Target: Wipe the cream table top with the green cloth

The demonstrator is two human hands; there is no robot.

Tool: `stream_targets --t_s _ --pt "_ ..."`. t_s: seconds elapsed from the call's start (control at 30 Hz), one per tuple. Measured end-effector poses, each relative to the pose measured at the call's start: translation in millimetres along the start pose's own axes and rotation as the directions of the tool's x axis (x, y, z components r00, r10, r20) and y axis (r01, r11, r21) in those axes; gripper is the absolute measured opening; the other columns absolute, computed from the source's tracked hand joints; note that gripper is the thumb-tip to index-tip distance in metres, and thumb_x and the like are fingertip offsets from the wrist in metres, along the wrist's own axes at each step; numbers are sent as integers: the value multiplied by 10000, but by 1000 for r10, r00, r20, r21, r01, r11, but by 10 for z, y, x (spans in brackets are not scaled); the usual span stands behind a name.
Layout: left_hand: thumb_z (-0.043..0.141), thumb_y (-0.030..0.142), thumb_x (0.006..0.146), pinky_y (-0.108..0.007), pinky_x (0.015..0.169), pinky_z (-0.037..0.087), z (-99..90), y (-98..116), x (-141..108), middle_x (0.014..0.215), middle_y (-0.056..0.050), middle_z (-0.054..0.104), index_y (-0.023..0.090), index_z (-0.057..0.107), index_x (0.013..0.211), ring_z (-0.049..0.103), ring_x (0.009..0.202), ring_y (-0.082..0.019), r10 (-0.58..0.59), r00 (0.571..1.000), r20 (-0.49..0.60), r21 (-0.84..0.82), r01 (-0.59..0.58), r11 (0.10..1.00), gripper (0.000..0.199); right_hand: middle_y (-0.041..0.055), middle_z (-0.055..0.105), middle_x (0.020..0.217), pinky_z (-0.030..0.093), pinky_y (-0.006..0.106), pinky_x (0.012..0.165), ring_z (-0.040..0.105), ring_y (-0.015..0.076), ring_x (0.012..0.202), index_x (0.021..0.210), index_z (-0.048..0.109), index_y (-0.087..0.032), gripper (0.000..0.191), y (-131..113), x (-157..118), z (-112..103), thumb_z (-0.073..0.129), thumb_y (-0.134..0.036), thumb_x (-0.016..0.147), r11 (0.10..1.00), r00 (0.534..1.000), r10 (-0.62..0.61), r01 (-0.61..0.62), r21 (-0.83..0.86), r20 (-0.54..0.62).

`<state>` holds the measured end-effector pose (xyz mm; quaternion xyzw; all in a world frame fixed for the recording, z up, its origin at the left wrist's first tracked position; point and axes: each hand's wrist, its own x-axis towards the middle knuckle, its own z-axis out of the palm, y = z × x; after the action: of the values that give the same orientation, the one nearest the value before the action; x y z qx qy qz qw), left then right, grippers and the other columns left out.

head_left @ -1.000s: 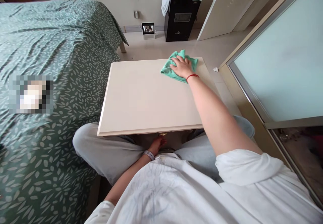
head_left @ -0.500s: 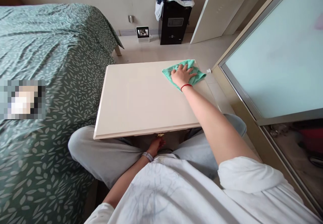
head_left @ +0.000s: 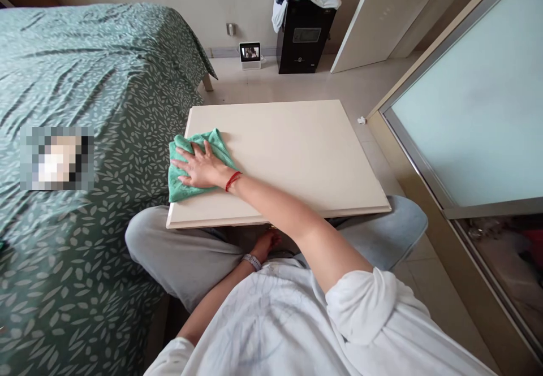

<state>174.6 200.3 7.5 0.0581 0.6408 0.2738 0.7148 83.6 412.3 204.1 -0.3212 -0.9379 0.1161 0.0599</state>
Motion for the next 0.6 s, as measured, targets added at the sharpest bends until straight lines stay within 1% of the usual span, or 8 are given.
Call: stream_targets --t_s 0.1,0.2,0.27,0.37,0.4,0.47,0.53,0.6 --pt "741 50 1036 -203 773 552 -3 17 -10 787 -24 765 191 737 837 713 723 -124 -11 1000 -7 2 11 1000 244 85 346 2050 137 888 1495 282 542 1872 1870 610 -325 706 22 -72 4 590 -455 1176 994 992 -107 105 37 62" --pt "741 55 1036 -213 797 558 -9 46 -36 805 -28 768 189 736 852 714 717 -122 -29 999 -26 10 29 1000 228 73 396 2033 123 854 1511 308 520 1868 1862 623 -348 718 293 -211 -69 643 -470 1155 987 989 -133 126 99 70" --pt "686 57 1065 -217 818 561 -13 59 -50 804 -29 768 188 738 863 720 737 -124 -37 999 -35 16 37 999 247 79 417 2025 103 843 1516 325 521 1861 1855 635 -328 729 577 -357 -160 657 -492 1145 990 996 -71 65 126 50" --pt "607 65 1103 -223 839 566 -16 66 -64 791 -31 759 190 737 873 733 774 -131 -44 998 -37 27 45 999 292 82 391 2036 122 838 1508 354 518 1846 1876 609 -311 729 1093 -699 -356 594 -526 1179 983 991 135 -137 118 25" --pt "587 71 1115 -220 836 564 -16 67 -66 789 -31 757 191 733 873 735 778 -130 -46 998 -35 34 47 998 307 88 373 2043 145 837 1501 370 519 1837 1889 590 -308 729 1271 -847 -429 563 -532 1196 970 975 223 -223 98 17" --pt "564 89 1134 -213 827 559 -16 67 -67 796 -30 762 194 733 885 743 782 -127 -49 998 -31 48 51 998 318 112 343 2053 197 836 1481 392 523 1822 1913 550 -297 732 1609 -1180 -568 510 -524 1219 916 917 400 -399 42 -8" --pt "578 102 1127 -217 832 565 -15 68 -63 801 -28 769 196 750 916 762 804 -134 -52 998 -26 63 54 997 288 141 335 2053 243 838 1462 391 526 1820 1926 522 -280 733 1891 -1531 -671 469 -493 1227 830 829 557 -558 -9 -52" --pt "605 104 1104 -226 850 573 -11 70 -55 803 -28 775 199 763 931 779 835 -145 -54 998 -25 73 56 996 253 163 344 2047 279 850 1444 401 525 1814 1922 516 -263 730 2091 -1860 -721 425 -459 1226 723 720 685 -691 -25 -112"
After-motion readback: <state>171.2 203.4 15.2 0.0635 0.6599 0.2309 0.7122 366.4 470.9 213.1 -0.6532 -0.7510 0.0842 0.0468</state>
